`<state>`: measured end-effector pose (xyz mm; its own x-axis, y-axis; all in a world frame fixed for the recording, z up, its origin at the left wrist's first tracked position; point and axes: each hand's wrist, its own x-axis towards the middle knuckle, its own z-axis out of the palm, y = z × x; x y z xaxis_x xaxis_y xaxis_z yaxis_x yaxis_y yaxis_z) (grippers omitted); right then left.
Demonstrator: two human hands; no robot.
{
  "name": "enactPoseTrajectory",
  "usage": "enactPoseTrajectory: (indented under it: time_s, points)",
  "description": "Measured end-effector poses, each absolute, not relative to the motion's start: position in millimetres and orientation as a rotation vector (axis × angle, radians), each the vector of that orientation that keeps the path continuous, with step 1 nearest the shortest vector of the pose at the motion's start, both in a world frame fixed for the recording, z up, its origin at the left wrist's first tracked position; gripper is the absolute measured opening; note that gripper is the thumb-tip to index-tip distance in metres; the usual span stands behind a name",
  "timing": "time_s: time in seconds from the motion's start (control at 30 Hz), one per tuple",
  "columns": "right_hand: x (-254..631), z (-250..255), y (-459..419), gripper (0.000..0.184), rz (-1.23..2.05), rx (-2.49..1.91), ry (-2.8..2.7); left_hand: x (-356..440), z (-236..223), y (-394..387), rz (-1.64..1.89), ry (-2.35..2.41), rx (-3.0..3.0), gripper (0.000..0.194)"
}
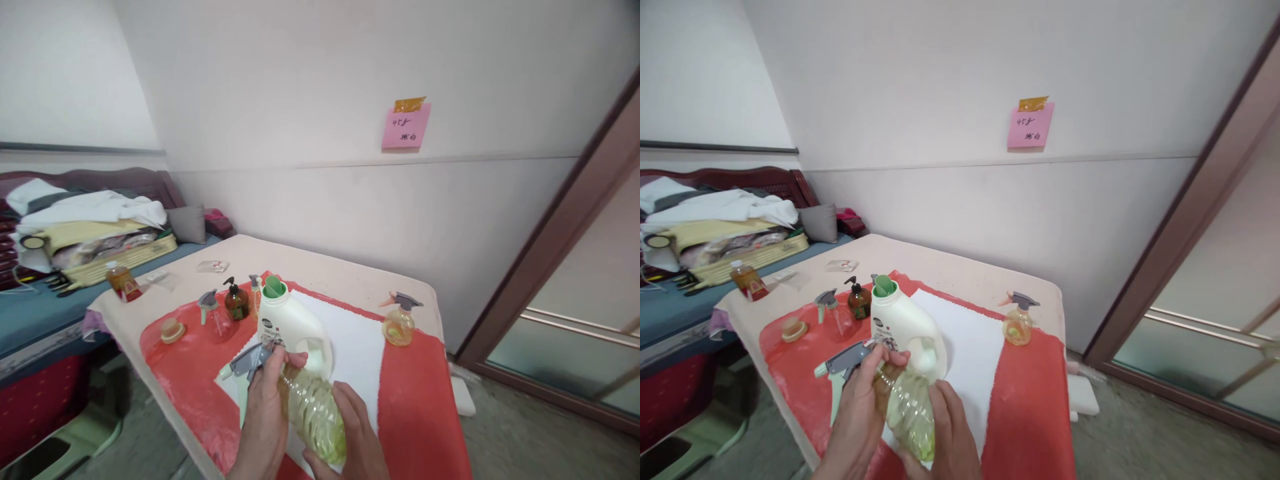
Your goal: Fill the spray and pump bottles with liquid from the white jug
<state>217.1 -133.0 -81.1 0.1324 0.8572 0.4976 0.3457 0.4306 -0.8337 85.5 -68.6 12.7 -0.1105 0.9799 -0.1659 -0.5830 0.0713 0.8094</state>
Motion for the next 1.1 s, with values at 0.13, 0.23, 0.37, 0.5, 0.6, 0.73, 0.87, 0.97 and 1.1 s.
enactPoseTrajectory:
  time_s: [0.13, 0.23, 0.37, 0.5, 0.6, 0.73, 0.87, 0.97, 1.1]
  points:
    - [218, -59, -137, 0.069, 1.017, -1.039, -1.187, 83, 18, -69, 1.491, 0.878, 0.542, 0.030]
    - [216, -42, -137, 0.063, 1.714, -0.869, -0.749, 80, 21, -68, 1.501, 0.825, 0.527, 0.029]
    - [213, -46, -131, 0.064, 1.917, -0.634, -0.590, 77, 21, -65, 1.531, 0.834, 0.547, 0.028]
    - [214, -55, -125, 0.083, 1.615, -0.646, -0.592, 77, 22, -63, 1.566, 0.863, 0.544, 0.026]
    - [215, -55, -125, 0.073, 1.825, -0.676, -0.509, 77, 22, -63, 1.576, 0.856, 0.550, 0.026]
    - [214, -52, -127, 0.067, 1.911, -0.662, -0.478, 76, 23, -61, 1.571, 0.844, 0.533, 0.027]
    - [218, -47, -129, 0.075, 1.738, -0.583, -0.463, 76, 27, -61, 1.601, 0.841, 0.514, 0.027]
    - [222, -45, -128, 0.067, 1.768, -0.596, -0.452, 76, 30, -62, 1.578, 0.816, 0.517, 0.027]
    - [228, -46, -125, 0.059, 1.689, -0.694, -0.354, 69, 36, -58, 1.701, 0.800, 0.415, 0.024]
